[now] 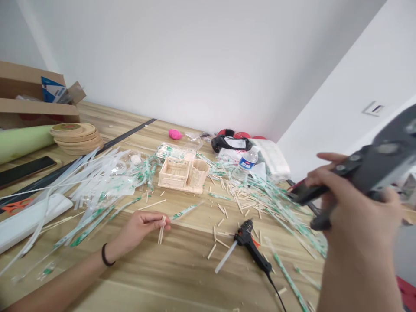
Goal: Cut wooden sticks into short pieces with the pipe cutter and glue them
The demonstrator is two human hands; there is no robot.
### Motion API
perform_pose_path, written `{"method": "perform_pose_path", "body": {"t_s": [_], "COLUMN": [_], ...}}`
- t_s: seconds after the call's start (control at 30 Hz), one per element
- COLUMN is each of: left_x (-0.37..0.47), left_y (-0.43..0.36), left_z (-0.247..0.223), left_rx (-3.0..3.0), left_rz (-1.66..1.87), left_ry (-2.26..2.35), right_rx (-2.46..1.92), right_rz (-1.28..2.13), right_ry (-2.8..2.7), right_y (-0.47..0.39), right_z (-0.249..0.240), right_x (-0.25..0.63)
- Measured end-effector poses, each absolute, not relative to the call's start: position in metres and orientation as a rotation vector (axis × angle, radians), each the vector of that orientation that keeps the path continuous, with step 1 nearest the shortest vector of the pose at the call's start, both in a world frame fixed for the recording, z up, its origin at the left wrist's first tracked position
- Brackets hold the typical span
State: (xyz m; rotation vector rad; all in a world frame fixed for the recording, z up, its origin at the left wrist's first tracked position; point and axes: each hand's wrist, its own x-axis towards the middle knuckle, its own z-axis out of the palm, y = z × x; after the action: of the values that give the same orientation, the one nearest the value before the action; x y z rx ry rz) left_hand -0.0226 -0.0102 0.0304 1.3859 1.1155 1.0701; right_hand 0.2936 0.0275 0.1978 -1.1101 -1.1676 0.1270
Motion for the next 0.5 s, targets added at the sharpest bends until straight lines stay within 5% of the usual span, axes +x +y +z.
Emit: {"method": "perform_pose_path", "body": {"t_s": [0.07,0.3,0.5], "left_x": [-0.023,-0.021,-0.022], "left_y": [-0.011,-0.016,-0.019], "left_z": [0.031,0.038,0.048], "left_rx": [1.394,1.454,1.427], "left_rz": [1.075,1.102,1.141], "left_ry": [1.111,1.047,0.917], "right_rx": [-1.327,-1.243,-1.089], "right_rz": [0.125,1.286,1.517], "right_ry": [-1.234,-1.748,-1.737], "right_y": [0.022,-0.005,-0.018], "right_z": [0.181,0.094,0.079], "right_x": [0.289,0.208,0.177]}}
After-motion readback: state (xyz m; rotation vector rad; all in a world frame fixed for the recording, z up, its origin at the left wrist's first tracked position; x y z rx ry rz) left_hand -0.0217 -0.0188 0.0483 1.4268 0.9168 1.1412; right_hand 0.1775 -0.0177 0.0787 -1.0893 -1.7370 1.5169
